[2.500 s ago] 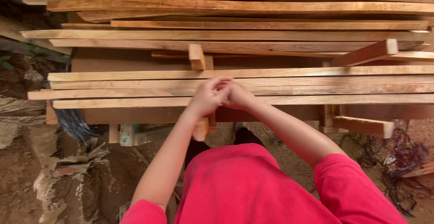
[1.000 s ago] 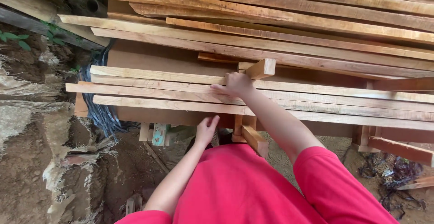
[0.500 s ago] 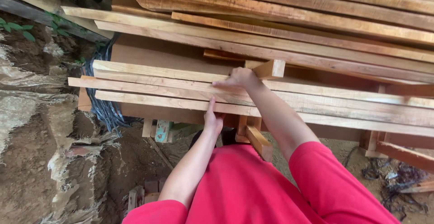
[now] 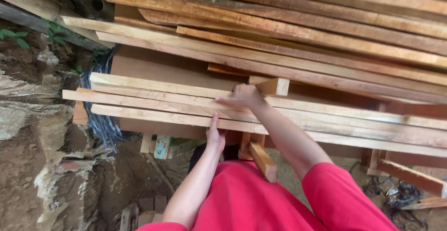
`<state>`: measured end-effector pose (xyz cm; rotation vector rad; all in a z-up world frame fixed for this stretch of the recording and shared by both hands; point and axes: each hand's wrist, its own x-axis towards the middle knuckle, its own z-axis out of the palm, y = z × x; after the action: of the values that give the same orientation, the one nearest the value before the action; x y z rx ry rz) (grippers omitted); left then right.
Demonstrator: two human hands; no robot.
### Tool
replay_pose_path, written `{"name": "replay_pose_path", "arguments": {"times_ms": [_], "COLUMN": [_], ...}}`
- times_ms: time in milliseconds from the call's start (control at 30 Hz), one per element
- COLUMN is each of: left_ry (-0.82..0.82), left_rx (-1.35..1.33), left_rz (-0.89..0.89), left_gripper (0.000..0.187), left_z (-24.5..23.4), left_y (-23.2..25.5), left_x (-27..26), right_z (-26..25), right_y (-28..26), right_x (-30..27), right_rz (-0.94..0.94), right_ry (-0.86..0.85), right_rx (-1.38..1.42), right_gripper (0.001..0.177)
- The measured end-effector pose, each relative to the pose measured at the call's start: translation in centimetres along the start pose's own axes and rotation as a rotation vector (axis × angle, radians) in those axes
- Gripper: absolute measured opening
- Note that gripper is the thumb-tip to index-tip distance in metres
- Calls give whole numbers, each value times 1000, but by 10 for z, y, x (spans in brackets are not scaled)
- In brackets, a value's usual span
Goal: The person aligns a stack of wooden planks on a workbench and secures them using black plastic zip ties. They thread the ties through the wood, pull them tight, and fasten them to hold the planks together. Finally, the person lifts the secured bundle of wood.
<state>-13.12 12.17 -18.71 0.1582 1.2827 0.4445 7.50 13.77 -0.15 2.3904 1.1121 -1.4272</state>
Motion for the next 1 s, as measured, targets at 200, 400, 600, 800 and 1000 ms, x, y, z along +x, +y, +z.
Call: {"name": "replay_pose_path", "arguments": {"times_ms": [200,400,600,800,1000], "left_ry": [28,22,-45,-269,-237], "left_rx": [18,119,633,1602,1753], "left_rz": [36,-5,-125,-25,1696], "left_gripper": [83,88,111,63,49], "left_z": [9,7,48,-4,-8], "left_y": [12,19,77,101,111], "left_x": [-6,-14,-69,-27,-39], "right_z": [14,35,44,97,108], "right_y": [-1,12,21,20,8], "right_x": [26,62,65,86,84], "right_rz": [-25,-47,-102,-432,-358], "right_ry": [54,93,151,760,613], "right_rx": [-2,-2,-14,-369,-346], "right_gripper": [109,107,103,89,112]}}
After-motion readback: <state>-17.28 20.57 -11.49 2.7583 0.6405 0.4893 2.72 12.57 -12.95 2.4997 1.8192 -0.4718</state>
